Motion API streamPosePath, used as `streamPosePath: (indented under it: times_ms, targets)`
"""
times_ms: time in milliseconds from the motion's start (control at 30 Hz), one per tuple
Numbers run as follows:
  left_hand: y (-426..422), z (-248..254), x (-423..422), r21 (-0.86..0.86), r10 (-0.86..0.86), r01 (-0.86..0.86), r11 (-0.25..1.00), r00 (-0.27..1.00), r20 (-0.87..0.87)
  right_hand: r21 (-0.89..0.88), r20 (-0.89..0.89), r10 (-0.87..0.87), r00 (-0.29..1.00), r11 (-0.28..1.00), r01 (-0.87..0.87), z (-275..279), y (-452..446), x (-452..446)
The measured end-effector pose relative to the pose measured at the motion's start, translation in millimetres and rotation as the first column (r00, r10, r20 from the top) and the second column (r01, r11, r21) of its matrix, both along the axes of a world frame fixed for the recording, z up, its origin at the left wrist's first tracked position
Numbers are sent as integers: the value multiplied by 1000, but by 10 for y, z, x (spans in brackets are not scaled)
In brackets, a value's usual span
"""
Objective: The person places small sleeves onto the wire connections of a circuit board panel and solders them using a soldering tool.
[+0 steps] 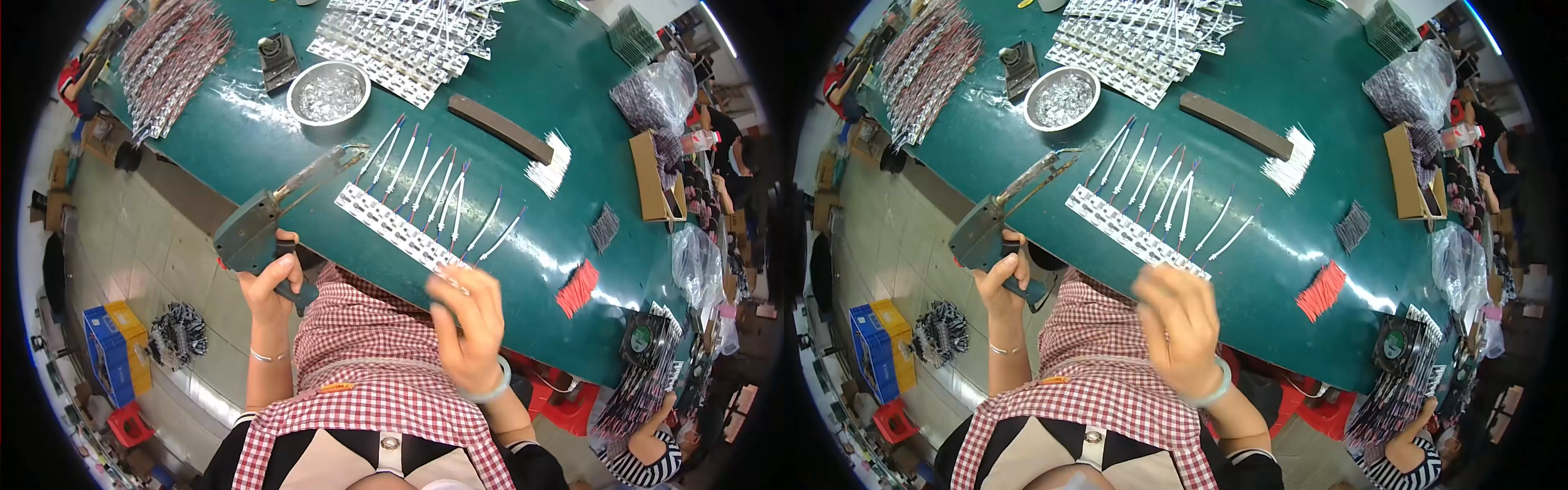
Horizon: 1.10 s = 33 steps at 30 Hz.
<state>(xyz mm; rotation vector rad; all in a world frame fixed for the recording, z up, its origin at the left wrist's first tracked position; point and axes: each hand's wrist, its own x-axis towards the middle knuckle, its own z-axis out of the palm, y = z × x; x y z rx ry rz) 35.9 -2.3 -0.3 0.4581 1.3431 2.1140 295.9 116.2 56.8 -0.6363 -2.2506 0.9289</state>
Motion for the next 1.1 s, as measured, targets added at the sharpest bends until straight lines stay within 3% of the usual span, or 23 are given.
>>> streamPosePath:
  times_ms: [33, 133, 367, 500, 600, 633, 733, 800, 900, 1000, 1100]
  targets:
    - [-4, -13, 2, 4, -12, 12, 1000, 1000, 1, 239, 234, -195, 952, 961, 138, -162, 32, -4]
    - [3, -94, 9, -21, -6, 6, 1000, 999, 34, 149, 537, -85, 840, 989, 5, -492, 75, 9]
    - [20, -87, 73, -10, 32, -32, 999, 999, 17, 138, 576, 89, 813, 969, -204, -568, 403, 14]
    - [-70, -75, 17, -31, 4, -4, 1000, 1000, 10, 80, 537, 132, 833, 975, -206, -481, 414, 63]
    - [-86, -119, -8, -31, 9, -9, 999, 1000, 14, 236, 402, 1, 916, 966, -105, -402, 840, 71]
    - [-62, -106, -8, -34, 15, -14, 999, 1000, 19, 316, 282, -91, 955, 949, -3, -398, 1082, 46]
    - [-34, -39, -3, -39, 21, -20, 999, 1000, 17, 501, 147, -318, 937, 841, 207, -435, 1933, -89]
    - [-38, -5, 9, -30, 19, -18, 999, 1000, 17, 559, 250, -361, 899, 812, 171, -588, 2416, -180]
    - [-84, 2, -7, 8, 18, -18, 1000, 1000, 4, 473, 444, -272, 853, 880, 34, -673, 2733, -285]
    - [-145, -11, -26, 0, 62, -62, 998, 998, 14, 566, 457, -289, 842, 824, -24, -784, 2877, -315]
    - [-178, -50, -48, -51, 77, -75, 996, 996, 43, 531, 502, -265, 823, 846, -51, -754, 2881, -338]
